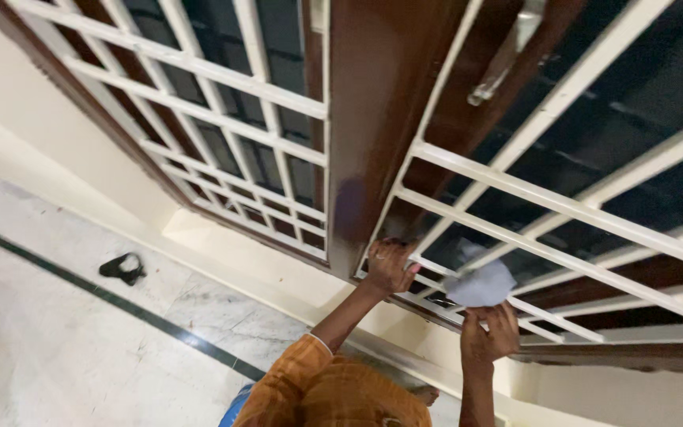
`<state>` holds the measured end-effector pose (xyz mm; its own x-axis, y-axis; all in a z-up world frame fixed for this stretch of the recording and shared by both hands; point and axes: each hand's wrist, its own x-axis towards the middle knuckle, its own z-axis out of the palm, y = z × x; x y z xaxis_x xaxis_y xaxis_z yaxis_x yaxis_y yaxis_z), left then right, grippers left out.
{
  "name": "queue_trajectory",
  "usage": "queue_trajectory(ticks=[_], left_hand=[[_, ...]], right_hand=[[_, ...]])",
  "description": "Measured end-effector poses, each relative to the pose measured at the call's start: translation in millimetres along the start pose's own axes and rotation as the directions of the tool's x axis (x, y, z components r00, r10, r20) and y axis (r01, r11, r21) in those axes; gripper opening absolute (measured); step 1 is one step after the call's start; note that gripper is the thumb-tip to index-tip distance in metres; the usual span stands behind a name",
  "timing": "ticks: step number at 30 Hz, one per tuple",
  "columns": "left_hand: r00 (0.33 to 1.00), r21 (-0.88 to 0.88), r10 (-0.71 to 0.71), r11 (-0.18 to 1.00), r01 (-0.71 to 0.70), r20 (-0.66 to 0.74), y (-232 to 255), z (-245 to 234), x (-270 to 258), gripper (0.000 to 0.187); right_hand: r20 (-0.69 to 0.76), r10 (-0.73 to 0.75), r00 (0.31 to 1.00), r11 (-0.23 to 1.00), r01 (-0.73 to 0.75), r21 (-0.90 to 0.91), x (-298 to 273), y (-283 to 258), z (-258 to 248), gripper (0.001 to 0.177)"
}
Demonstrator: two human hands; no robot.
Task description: The person wipes the white bars and wooden frame of a window using a blue cloth, moving their hands along the edges and between the grill.
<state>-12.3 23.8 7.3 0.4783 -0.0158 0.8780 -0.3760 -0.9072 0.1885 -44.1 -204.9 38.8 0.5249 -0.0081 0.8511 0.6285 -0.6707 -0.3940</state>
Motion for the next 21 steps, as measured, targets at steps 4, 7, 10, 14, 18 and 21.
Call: queue_trajectory(ticks=[4, 7, 10, 14, 18, 21], left_hand=[[0.999, 0.055, 0.035, 0.998, -0.034, -0.008, 0.0, -6.5, 4.1, 0.051], [0.999, 0.118, 0.03, 0.993, -0.029, -0.013, -1.1, -7.5, 9.0, 0.051], [1.0, 0.146, 0.019, 0.989, -0.017, -0.01, 6.0, -6.6, 9.4, 0.05], [0.999, 0.024, -0.031, 0.999, 0.031, -0.013, 11.3, -13.7, 10.9, 0.052], [0.965, -0.043, -0.238, 0.971, 0.234, -0.114, 47.7, -18.2, 29.0, 0.054], [0.94, -0.016, -0.312, 0.95, 0.313, -0.135, 70.7, -35.1, 43.9, 0.056]], right_hand=[[0.043, 0.024, 0.999, 0.999, -0.026, 0.047, 6.4, 11.3, -4.7, 0.014], [0.046, 0.011, 0.999, 0.994, -0.016, 0.11, 29.0, 19.8, -5.6, 0.012], [0.058, 0.011, 0.998, 0.985, -0.021, 0.17, 60.7, 23.6, -6.0, 0.01], [0.097, 0.018, 0.995, 0.97, -0.041, 0.239, 85.4, 15.7, -8.2, 0.008], [0.125, 0.021, 0.992, 0.958, -0.056, 0.28, 114.9, 25.1, -30.4, 0.006], [0.133, 0.037, 0.99, 0.95, -0.076, 0.303, 133.7, 30.2, -50.1, 0.004]])
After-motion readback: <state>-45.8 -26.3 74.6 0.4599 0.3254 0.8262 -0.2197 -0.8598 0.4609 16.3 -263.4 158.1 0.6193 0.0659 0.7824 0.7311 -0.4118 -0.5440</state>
